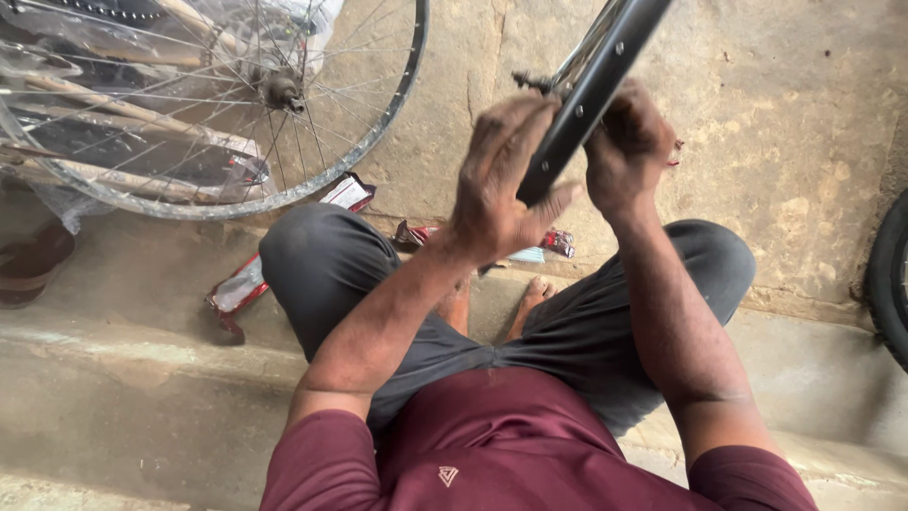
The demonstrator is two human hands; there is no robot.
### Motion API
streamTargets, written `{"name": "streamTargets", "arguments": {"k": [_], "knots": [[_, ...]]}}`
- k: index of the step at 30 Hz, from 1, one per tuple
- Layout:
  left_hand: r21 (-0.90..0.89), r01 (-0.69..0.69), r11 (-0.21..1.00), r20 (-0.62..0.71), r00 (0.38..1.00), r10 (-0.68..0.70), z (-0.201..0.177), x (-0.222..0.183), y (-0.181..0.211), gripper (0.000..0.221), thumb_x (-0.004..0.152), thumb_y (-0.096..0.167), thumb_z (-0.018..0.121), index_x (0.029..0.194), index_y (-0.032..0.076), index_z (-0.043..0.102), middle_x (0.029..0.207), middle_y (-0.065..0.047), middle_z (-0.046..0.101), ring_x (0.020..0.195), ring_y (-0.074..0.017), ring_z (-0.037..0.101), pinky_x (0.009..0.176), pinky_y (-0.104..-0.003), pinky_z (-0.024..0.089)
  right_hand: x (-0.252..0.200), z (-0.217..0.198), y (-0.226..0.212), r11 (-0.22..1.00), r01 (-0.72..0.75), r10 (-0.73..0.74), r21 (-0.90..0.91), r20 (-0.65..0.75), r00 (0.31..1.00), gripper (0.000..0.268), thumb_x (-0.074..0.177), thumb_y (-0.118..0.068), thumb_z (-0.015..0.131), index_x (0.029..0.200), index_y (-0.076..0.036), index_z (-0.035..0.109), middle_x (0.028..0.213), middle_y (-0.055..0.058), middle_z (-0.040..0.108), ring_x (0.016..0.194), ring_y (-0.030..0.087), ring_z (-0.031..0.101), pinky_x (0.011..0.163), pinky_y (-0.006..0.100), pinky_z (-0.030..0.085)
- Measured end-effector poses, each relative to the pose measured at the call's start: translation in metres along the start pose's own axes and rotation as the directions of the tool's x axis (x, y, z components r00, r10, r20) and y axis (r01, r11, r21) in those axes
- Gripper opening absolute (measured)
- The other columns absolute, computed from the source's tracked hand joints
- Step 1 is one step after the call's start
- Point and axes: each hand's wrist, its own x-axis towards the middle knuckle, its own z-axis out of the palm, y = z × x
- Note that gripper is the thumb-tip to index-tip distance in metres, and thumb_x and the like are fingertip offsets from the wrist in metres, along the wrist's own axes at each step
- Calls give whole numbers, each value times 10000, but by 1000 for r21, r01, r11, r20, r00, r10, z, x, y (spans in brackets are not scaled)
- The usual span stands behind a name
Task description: The person sits on the floor and inserts spoke nipples into a bicycle rim by hand, then picks up a different wheel assembly.
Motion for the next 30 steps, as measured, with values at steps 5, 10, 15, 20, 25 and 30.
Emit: {"name": "streamTargets", "arguments": {"k": [5,10,15,20,25,30], "knots": [[98,33,995,73,997,-40,-7,13,-8,846,927,320,864,1535,-15,380,1572,-208,427,1480,-374,439,1253,-475,416,10,-6,0,986,-46,31,159,101,994,140,1076,-29,705,1215,-16,691,1218,73,695,1074,118,682,962,270,589],[117,18,993,62,998,-25,-3,14,-10,927,921,420,895,1551,-7,367,1595,-202,411,1472,-359,415,1266,-465,414,1,-9,6,996,-46,33,80,162,986,212,1109,-163,638,1267,-32,689,1139,67,704,945,104,669,824,256,581],[64,82,995,90,992,-88,-15,18,-16,901,926,442,873,1530,-36,405,1573,-213,451,1485,-347,435,1246,-454,450,4,-1,6,985,-168,152,46,233,960,290,1096,-248,650,1279,-32,713,1031,69,729,768,76,619,663,219,520],[30,119,992,100,988,-121,-26,14,-16,893,935,493,836,1523,-40,427,1567,-208,476,1509,-348,434,1243,-451,456,7,21,-7,963,-4,-71,268,269,960,331,1012,-312,722,1205,-44,738,1206,123,689,1092,178,687,913,313,611],[63,110,992,90,989,-115,-26,15,-17,906,915,531,828,1525,-18,444,1571,-191,481,1481,-336,429,1258,-461,435,9,33,-10,989,7,-34,145,185,982,391,936,-265,814,1098,23,604,1104,97,682,1024,175,705,900,331,635],[59,86,995,90,992,-91,-27,8,-17,861,942,537,803,1511,-11,459,1577,-180,473,1504,-356,382,1278,-474,396,8,41,0,887,-118,209,-447,161,965,257,866,-84,868,974,49,676,867,113,677,784,182,673,698,317,548]]}}
